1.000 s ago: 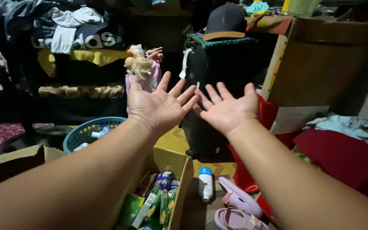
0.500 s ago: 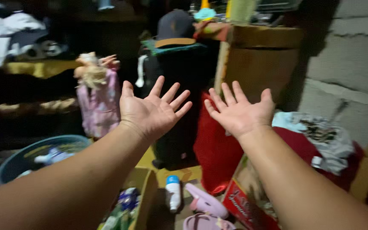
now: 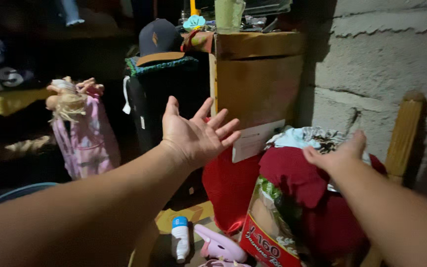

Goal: The person sorts various household and food items by moving them between cardboard boxes and a blue plastic basket, using a pair of scissors to cut apart a strip of instant coffee packets.

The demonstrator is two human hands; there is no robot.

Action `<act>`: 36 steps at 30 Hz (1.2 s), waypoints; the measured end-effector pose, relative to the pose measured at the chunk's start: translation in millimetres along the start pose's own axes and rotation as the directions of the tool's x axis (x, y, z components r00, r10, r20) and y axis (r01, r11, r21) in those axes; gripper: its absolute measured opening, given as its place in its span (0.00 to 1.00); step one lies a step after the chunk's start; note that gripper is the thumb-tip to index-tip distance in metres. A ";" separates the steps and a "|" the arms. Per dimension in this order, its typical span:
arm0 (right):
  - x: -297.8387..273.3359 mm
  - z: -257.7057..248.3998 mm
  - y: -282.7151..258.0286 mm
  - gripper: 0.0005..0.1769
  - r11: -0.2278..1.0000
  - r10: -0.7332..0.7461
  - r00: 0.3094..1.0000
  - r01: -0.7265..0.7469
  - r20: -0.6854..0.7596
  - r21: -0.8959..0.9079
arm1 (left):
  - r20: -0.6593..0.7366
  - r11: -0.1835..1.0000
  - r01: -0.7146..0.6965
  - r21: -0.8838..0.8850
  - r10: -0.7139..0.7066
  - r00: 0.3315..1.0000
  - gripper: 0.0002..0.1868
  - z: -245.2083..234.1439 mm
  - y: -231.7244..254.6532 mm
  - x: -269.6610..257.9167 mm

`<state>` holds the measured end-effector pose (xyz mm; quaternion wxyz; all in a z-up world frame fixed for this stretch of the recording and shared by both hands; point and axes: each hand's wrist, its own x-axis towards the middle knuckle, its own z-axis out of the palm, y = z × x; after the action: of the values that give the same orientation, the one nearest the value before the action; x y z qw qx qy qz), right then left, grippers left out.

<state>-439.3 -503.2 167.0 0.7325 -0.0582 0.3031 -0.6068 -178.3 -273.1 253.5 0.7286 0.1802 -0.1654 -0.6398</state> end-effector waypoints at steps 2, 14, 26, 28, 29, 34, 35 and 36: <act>22.4 -9.2 -10.1 0.44 0.999 0.005 0.999 -0.007 -0.033 -0.051 | -0.039 0.999 -0.014 0.031 0.015 0.999 0.51 -4.0 1.3 -6.6; -15.6 85.3 -7.6 0.42 0.648 -0.294 0.812 0.557 0.504 -0.520 | -0.066 0.998 -0.042 0.055 0.046 0.997 0.50 -18.6 23.9 -31.3; -201.8 153.5 40.9 0.59 0.518 0.263 0.272 0.769 0.925 -0.374 | -0.326 0.980 0.057 0.190 0.009 0.945 0.49 -25.0 17.8 -68.7; -231.7 141.8 76.4 0.54 0.661 0.413 0.282 0.562 0.866 -0.498 | -0.108 0.988 0.027 0.150 -0.011 0.994 0.46 -30.0 15.7 -76.6; -242.8 136.0 91.7 0.50 0.722 0.493 0.237 0.425 0.837 -0.545 | 0.179 0.994 -0.023 0.110 0.003 0.984 0.44 -37.3 15.6 -81.3; -264.7 112.6 171.1 0.36 0.664 0.378 0.491 0.447 0.785 -0.599 | 0.404 0.986 -0.148 0.083 0.102 0.909 0.20 -64.9 29.5 -78.3; -264.5 104.0 182.5 0.34 0.606 0.241 0.613 0.510 0.753 -0.610 | 0.379 0.982 -0.164 0.095 0.117 0.918 0.20 -71.6 33.2 -79.0; -264.9 91.0 197.1 0.32 0.595 0.415 0.641 0.345 0.645 -0.726 | 0.347 0.978 -0.169 0.118 0.119 0.930 0.20 -78.4 32.6 -79.7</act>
<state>-245.3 -233.5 250.2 0.6916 -0.6250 0.2025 -0.3000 -123.0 -186.3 199.2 0.7195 0.1079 -0.3469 -0.5919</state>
